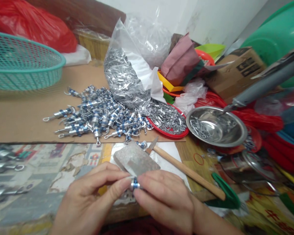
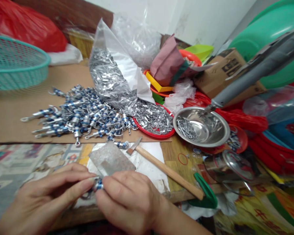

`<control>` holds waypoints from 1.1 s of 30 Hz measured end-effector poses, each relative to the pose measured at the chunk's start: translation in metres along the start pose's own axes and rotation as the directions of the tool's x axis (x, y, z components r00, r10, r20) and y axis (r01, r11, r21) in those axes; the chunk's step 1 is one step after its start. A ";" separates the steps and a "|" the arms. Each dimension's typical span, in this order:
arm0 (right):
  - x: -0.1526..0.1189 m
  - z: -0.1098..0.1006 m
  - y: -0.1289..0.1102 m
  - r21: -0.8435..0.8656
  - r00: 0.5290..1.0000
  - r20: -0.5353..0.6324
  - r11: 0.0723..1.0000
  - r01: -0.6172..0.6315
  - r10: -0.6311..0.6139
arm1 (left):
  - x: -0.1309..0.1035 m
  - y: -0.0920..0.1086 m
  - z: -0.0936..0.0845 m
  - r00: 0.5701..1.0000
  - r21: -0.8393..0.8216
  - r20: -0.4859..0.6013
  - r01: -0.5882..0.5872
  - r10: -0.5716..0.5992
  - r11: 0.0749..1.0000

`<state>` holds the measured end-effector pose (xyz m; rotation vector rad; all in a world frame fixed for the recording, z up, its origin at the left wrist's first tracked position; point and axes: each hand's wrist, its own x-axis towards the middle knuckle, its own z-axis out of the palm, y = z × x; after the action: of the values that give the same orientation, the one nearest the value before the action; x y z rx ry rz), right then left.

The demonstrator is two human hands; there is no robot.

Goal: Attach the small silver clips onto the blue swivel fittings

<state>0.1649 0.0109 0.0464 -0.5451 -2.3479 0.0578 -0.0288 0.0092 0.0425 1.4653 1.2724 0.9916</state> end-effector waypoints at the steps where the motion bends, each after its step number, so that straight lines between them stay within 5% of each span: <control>1: 0.001 -0.002 0.001 -0.026 0.999 0.014 0.999 0.030 -0.029 | 0.000 0.002 0.000 0.999 0.025 -0.013 -0.031 0.031 0.999; 6: 0.001 -0.001 0.005 -0.044 1.000 -0.023 0.999 -0.020 0.019 | 0.003 0.002 -0.004 0.982 0.134 0.018 -0.187 0.186 0.973; 8: -0.001 0.003 0.003 0.007 0.993 -0.087 0.997 -0.077 0.077 | 0.001 -0.001 -0.004 0.995 0.086 0.055 -0.085 0.080 0.993; 11: -0.002 0.008 -0.005 0.140 0.964 -0.114 0.965 -0.222 0.238 | -0.009 -0.003 0.004 0.978 -0.206 -0.007 0.203 -0.209 0.957; 15: 0.007 0.002 -0.001 0.293 0.927 0.037 0.883 -0.368 0.374 | -0.017 -0.003 0.021 0.915 -0.457 -0.106 0.303 -0.389 0.836; 18: 0.010 -0.014 0.039 0.041 0.855 0.094 0.856 -0.515 0.509 | -0.013 -0.001 0.025 0.922 -0.444 -0.091 0.301 -0.376 0.844; 20: 0.006 -0.026 0.081 -0.443 0.707 0.014 0.638 -0.630 0.707 | -0.009 0.000 0.023 0.923 -0.468 -0.046 0.317 -0.381 0.825; 23: -0.007 -0.038 0.138 -0.613 0.593 0.023 0.480 -0.627 0.805 | -0.006 0.002 0.021 0.920 -0.505 0.008 0.341 -0.391 0.793; 28: -0.017 -0.037 0.176 -0.668 0.536 0.117 0.465 -0.581 0.836 | -0.003 0.002 0.021 0.918 -0.508 0.035 0.357 -0.395 0.784; 33: -0.008 -0.040 0.179 -0.587 0.567 0.092 0.504 -0.633 0.819 | 0.000 -0.005 0.021 0.919 -0.520 0.009 0.341 -0.394 0.783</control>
<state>0.2623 0.1660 0.0363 -1.9669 -2.2574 -0.0620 -0.0099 0.0064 0.0329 0.7240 1.1833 1.0404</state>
